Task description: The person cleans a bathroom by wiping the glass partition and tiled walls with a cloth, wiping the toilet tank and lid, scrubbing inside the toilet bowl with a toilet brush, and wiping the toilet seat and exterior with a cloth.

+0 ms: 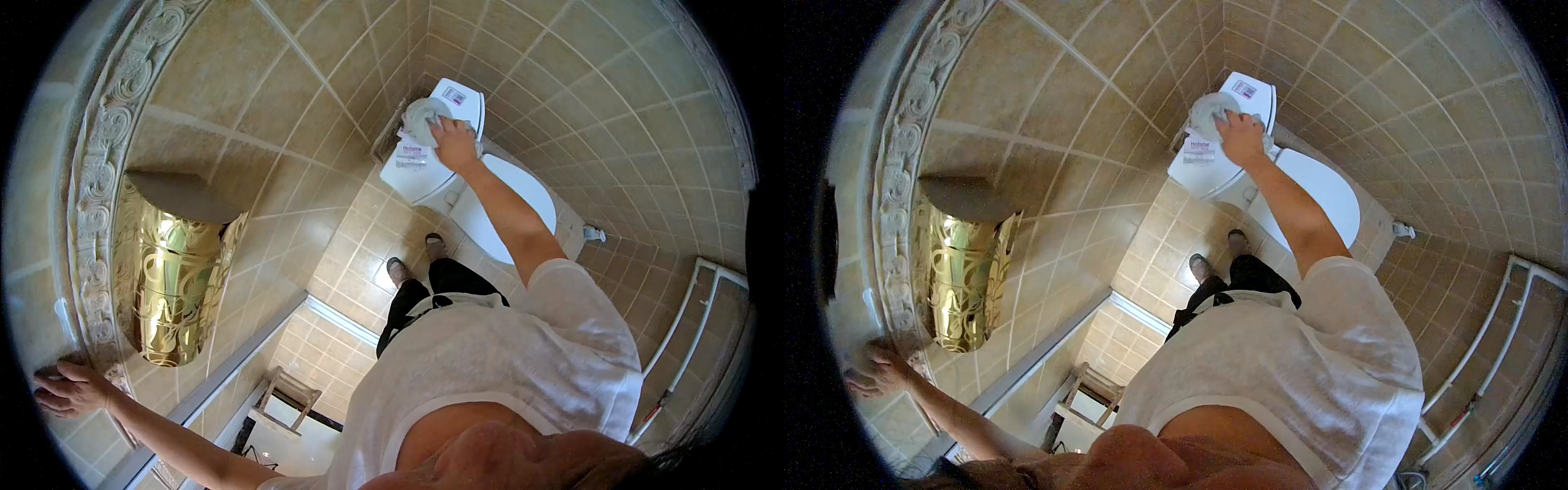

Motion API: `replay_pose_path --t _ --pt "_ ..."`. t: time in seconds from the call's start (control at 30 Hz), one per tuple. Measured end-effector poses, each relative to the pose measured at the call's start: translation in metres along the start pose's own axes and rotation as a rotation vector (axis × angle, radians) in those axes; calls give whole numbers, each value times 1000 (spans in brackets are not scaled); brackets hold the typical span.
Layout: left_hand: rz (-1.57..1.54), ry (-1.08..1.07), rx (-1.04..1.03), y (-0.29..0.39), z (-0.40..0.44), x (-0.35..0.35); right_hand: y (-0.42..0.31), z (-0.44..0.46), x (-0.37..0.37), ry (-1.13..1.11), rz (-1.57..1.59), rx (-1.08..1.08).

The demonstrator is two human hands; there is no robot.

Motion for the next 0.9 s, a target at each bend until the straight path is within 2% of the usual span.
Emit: replay_pose_path --t 0.03,0.23,0.3,0.37,0.43,0.47,0.53,0.57,0.6,0.63,0.67,0.7,0.73,0.77,0.8,0.83,0.87,0.9 --pt "14 -7 -1 -1 0 -2 -12 -7 -2 59 -37 66" --pt "-59 70 38 -14 -3 -4 -60 -52 -26 31 65 85" --pt "-42 45 74 -18 -4 -6 -89 -77 -21 186 -7 212" --pt "-89 63 56 -10 0 0 -104 -91 -40 178 -25 228" --pt "-110 71 83 -7 0 4 -132 -115 -61 116 -41 417" --pt "-149 66 74 -4 3 6 -138 -130 -52 124 -38 399" --pt "-200 80 67 -7 3 6 -143 -153 -70 -296 200 366" --pt "-212 37 46 -16 0 -2 -139 -161 -80 -280 207 351" --pt "-219 -5 24 -26 -2 -7 -122 -165 -92 -220 375 282" --pt "-383 -84 -54 -36 -5 -10 -102 -167 -98 -160 541 218" --pt "-896 -183 291 -21 4 18 -87 -171 -99 -147 551 215" --pt "-1076 -152 360 -20 -4 35 -50 -177 -103 -99 816 -4" --pt "-1343 14 550 11 8 77 -19 -186 -115 -54 1078 -231" --pt "-1177 -3 390 44 11 117 -10 -186 -122 -49 1092 -237" --pt "-1162 137 -169 83 6 151 6 -183 -129 92 1406 -231" --pt "-1276 91 124 66 -59 117 22 -180 -134 244 1712 -217" --pt "-1434 -44 56 126 -55 128 20 -175 -127 189 1866 -263" --pt "-1640 -348 -105 221 -38 143 21 -161 -139 186 1869 -257"
Point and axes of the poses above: each hand's wrist, its own z-axis towards the middle knuckle, its own x-axis out of the back of the hand, y = z × x, the point moved 9 cm from there along z, towards the middle knuckle, and after that the axes turned 13 degrees about -y, right-handed, at the moved point
